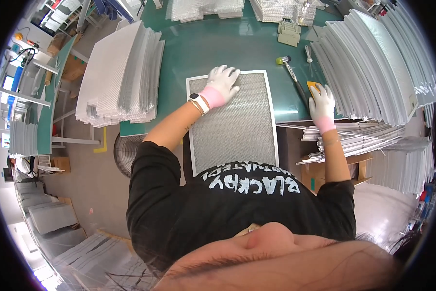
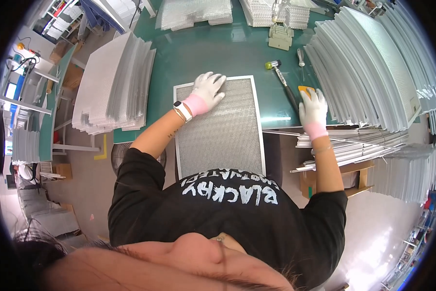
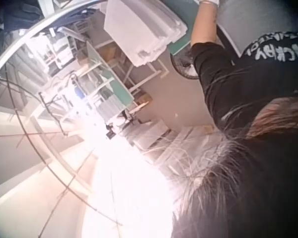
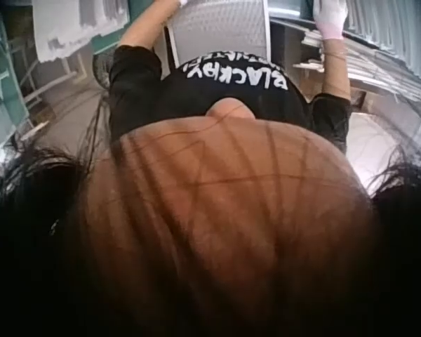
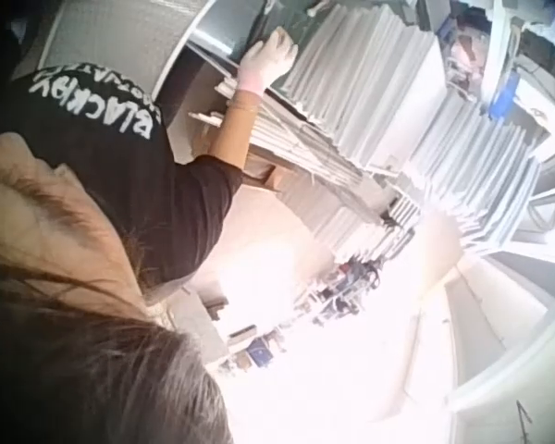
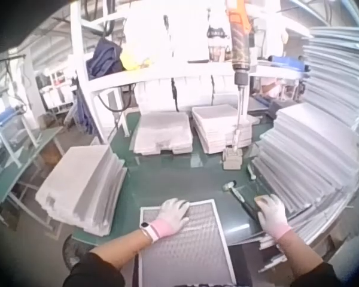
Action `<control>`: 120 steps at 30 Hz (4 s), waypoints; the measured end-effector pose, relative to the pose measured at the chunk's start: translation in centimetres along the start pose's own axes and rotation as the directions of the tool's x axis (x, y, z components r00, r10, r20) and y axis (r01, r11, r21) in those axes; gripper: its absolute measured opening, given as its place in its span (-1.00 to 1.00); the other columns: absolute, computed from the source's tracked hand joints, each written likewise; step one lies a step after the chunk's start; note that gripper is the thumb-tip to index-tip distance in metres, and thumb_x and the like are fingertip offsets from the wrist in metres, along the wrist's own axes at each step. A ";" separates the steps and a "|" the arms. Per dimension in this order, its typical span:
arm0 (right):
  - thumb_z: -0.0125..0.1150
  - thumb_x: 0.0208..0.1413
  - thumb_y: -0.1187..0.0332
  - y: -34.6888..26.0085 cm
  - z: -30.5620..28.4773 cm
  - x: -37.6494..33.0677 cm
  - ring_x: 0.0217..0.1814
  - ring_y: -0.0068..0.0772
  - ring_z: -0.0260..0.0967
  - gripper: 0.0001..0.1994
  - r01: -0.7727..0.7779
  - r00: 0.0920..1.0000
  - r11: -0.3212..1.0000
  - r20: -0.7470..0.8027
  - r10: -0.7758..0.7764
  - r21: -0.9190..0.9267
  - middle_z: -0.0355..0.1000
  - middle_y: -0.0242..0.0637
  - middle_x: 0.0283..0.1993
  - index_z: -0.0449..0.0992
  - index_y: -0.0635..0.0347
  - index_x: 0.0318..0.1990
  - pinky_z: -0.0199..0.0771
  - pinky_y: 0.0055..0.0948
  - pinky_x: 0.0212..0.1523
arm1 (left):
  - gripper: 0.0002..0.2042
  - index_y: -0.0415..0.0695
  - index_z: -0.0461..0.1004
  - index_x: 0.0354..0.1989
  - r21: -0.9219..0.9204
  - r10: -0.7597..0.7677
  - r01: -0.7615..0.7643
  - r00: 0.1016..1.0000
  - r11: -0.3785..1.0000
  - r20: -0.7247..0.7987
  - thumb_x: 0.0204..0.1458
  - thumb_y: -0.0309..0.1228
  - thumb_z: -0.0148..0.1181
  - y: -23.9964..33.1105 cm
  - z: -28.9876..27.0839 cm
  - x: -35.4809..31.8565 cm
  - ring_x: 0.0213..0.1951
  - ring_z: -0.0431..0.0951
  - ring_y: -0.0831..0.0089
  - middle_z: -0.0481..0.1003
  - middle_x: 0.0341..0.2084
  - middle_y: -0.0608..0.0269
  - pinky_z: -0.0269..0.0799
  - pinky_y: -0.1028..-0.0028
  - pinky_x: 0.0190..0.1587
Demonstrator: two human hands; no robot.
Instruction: Assembling and securing metal frames onto industrial mesh filters at a manufacturing workbench.
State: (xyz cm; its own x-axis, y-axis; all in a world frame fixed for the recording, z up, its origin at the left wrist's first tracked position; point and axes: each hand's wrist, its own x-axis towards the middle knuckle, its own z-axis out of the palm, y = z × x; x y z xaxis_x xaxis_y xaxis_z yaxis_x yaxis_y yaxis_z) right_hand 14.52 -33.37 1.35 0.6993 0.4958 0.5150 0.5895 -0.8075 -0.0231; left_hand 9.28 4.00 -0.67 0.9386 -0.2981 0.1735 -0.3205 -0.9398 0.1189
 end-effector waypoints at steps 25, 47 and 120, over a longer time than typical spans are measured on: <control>0.21 -0.10 0.54 -14.9 -7.4 11.0 0.07 -0.01 0.38 -0.55 0.420 0.894 0.750 -0.373 -0.247 0.511 0.43 -0.07 0.02 0.42 0.22 0.05 0.38 -0.21 0.11 | -0.49 -0.27 0.25 0.23 -0.182 0.188 -0.264 0.917 0.947 -0.351 0.09 -0.41 0.12 7.4 -15.4 -5.0 0.14 0.31 -0.05 0.31 0.11 -0.15 0.19 0.18 0.23; 0.03 0.19 0.41 -9.7 -6.2 8.2 0.07 -0.18 0.41 -0.69 -0.061 0.993 0.496 0.004 0.115 0.866 0.44 -0.09 0.04 0.44 0.32 0.06 0.36 -0.37 0.12 | -0.62 -0.07 0.43 -0.46 0.036 0.232 -0.379 0.487 0.925 -0.842 -0.35 -0.10 0.38 8.0 -15.2 1.6 -0.26 0.31 0.08 0.31 -0.42 0.17 0.18 0.07 -0.06; -0.17 0.32 0.40 -5.2 -21.8 7.7 -0.49 -0.43 0.41 -0.52 0.137 0.936 0.977 0.302 -0.183 0.165 0.36 -0.27 -0.50 0.11 0.26 0.37 0.46 -0.29 -0.40 | -0.60 0.01 0.53 -0.38 0.024 0.158 -0.286 0.456 0.958 -0.876 -0.40 -0.06 0.42 7.4 -12.1 13.8 -0.26 0.39 0.29 0.39 -0.44 0.31 0.15 0.11 0.12</control>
State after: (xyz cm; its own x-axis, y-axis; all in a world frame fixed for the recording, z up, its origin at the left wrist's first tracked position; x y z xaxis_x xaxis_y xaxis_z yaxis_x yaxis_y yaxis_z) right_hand 8.04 -32.28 24.13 0.6687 0.7078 0.2278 0.7385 -0.6678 -0.0930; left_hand 18.34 -5.08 14.48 0.2656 -0.1379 0.9542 -0.5724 -0.8190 0.0409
